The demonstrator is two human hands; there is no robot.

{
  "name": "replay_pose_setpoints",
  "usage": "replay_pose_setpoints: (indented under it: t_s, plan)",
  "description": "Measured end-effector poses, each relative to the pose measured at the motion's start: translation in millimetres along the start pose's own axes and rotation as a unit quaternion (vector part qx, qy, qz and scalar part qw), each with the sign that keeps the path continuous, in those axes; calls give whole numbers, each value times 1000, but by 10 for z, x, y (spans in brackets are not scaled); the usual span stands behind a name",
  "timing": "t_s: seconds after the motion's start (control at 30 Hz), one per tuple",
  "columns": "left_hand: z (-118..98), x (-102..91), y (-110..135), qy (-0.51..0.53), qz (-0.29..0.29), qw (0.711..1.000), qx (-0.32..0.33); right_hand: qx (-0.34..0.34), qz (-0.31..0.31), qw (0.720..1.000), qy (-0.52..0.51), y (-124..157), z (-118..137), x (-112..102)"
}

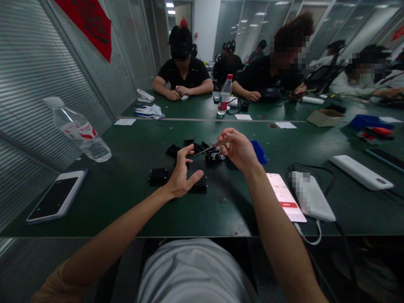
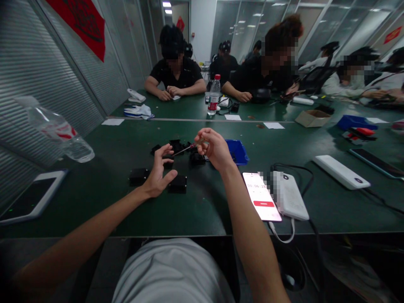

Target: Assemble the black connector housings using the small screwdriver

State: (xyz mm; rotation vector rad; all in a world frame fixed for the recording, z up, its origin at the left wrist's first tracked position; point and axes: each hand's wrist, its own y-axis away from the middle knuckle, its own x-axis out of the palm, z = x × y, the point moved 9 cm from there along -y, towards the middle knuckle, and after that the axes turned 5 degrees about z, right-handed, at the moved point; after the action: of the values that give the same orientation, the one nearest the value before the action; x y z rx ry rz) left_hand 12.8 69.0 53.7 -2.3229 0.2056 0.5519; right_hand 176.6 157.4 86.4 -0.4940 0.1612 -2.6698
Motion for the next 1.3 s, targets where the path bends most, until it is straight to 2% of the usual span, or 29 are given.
replay_pose_setpoints:
  t_s: [0.13,0.3,0.4,0.57,0.8,0.87,0.93,1.03,1.1,1.2,1.3]
  plan:
    - [-34,-20,-7,-14,-10,1000,11,67,-5,991,116,-6,-228,43]
    - [-64,1,-1,-28,-3,999,24,100,58,972,204,16,-397,156]
    - [-73,-53,5,-58,-30,997,29,110,83,961,240,41,-435,166]
    - [-108,-203,28,-99,-105,989,45,171,114,929,308,105,-562,111]
    - [-137,-286,35,-116,-141,982,47,154,151,912,349,106,-548,129]
    - [-188,-249,20,-117,-117,984,59,147,175,904,361,131,-510,182]
    - [-246,-104,-6,-135,-40,988,70,143,228,892,363,185,-503,276]
    - [-366,94,8,-157,37,982,97,158,338,849,374,313,-607,424]
    - [-444,189,29,-160,60,979,111,146,397,818,391,373,-686,505]
    - [-560,260,63,-163,59,975,141,48,415,809,414,340,-666,600]
    - [-638,321,100,-162,68,969,172,16,423,799,427,321,-705,634]
